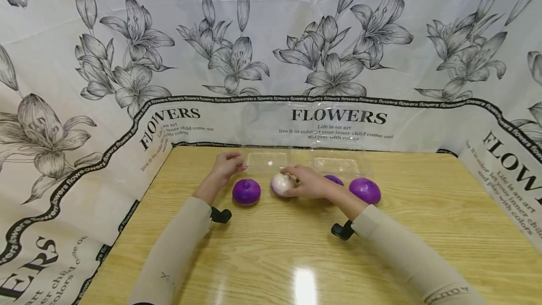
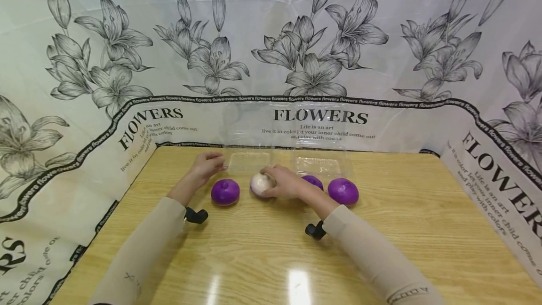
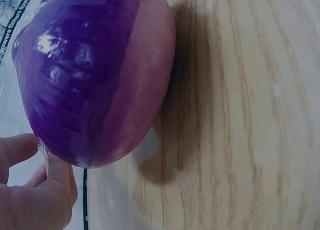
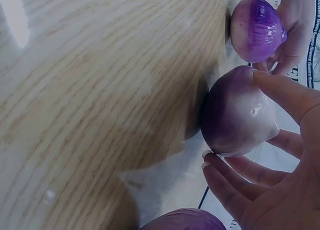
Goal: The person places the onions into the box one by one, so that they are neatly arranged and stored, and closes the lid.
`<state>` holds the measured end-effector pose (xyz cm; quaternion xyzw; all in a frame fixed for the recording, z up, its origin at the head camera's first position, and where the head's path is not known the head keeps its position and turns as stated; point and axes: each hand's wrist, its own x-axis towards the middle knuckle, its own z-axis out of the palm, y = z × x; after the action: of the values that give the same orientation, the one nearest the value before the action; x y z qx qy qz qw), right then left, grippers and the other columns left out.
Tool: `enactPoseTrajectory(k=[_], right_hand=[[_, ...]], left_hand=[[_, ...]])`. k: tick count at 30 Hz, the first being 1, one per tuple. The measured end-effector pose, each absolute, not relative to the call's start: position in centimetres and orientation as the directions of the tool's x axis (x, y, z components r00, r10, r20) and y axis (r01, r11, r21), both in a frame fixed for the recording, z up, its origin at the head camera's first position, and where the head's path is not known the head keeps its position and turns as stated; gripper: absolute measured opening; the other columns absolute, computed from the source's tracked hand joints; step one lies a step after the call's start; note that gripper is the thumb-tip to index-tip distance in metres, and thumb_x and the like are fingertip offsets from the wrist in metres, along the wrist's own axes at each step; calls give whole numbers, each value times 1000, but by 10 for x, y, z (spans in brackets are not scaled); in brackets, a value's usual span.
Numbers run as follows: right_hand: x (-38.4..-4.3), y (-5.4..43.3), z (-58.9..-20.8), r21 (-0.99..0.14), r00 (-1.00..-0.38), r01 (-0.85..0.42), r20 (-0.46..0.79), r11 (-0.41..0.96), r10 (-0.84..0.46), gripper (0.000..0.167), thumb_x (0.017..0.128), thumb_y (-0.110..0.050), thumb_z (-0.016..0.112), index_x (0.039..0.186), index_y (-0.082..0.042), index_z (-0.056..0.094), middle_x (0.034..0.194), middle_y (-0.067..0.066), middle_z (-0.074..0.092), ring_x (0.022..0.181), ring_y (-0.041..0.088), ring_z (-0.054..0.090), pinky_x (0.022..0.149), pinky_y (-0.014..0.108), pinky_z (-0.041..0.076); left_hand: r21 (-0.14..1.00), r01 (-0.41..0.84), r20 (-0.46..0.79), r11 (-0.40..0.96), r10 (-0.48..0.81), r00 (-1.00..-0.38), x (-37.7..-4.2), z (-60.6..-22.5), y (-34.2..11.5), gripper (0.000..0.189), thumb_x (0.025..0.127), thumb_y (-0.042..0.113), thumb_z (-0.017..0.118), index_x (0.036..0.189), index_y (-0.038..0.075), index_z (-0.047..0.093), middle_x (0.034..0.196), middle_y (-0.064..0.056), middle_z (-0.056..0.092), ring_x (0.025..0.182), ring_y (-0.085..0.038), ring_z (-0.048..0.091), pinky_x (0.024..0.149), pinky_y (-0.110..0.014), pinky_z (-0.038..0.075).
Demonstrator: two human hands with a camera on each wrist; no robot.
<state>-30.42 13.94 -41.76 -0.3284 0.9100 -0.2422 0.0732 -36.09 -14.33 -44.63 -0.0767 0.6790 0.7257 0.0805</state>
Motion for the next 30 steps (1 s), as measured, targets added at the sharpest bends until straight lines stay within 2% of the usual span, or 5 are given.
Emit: enactPoseTrajectory(k=[10, 15, 20, 26, 30], right_hand=[[-304, 133, -430, -506, -756, -584, 56, 634, -652, 68, 84, -23, 84, 140, 2, 54, 122, 24, 63, 104, 33, 62, 86, 42, 60], [-304, 131, -430, -534, -771, -552, 34, 641, -636, 68, 83, -25, 86, 139, -1, 57, 129, 24, 63, 111, 36, 62, 91, 45, 59], [-304, 132, -430, -556, -776, -532, 19, 639, -630, 70, 84, -26, 86, 141, 0, 55, 136, 24, 60, 114, 38, 62, 94, 45, 59], [-303, 136, -423, -578, -781, -518, 19, 630, -624, 70, 84, -27, 86, 142, 0, 55, 134, 24, 61, 113, 38, 63, 91, 42, 60], [-301, 139, -416, -602, -791, -499, 22, 623, -611, 73, 84, -27, 86, 144, -1, 54, 136, 24, 59, 113, 38, 64, 92, 42, 61]], left_hand=[[970, -238, -237, -54, 16, -971, -357, -449, -146, 50, 102, -5, 54, 150, -10, 41, 138, -26, 48, 91, -19, 66, 90, -24, 63], [970, -239, -238, -56, 25, -971, -356, -449, -146, 50, 102, -5, 53, 150, -10, 41, 142, -28, 46, 94, -21, 66, 96, -27, 61], [969, -238, -237, -61, 20, -971, -357, -449, -146, 49, 102, -5, 53, 150, -10, 41, 141, -28, 46, 91, -19, 66, 93, -25, 62], [969, -240, -239, -64, 23, -971, -360, -447, -146, 50, 102, -4, 54, 150, -8, 42, 146, -27, 45, 101, -25, 64, 93, -25, 62], [969, -240, -239, -63, 23, -971, -360, -445, -146, 50, 102, -4, 54, 150, -8, 42, 144, -26, 46, 96, -22, 65, 94, -25, 62]])
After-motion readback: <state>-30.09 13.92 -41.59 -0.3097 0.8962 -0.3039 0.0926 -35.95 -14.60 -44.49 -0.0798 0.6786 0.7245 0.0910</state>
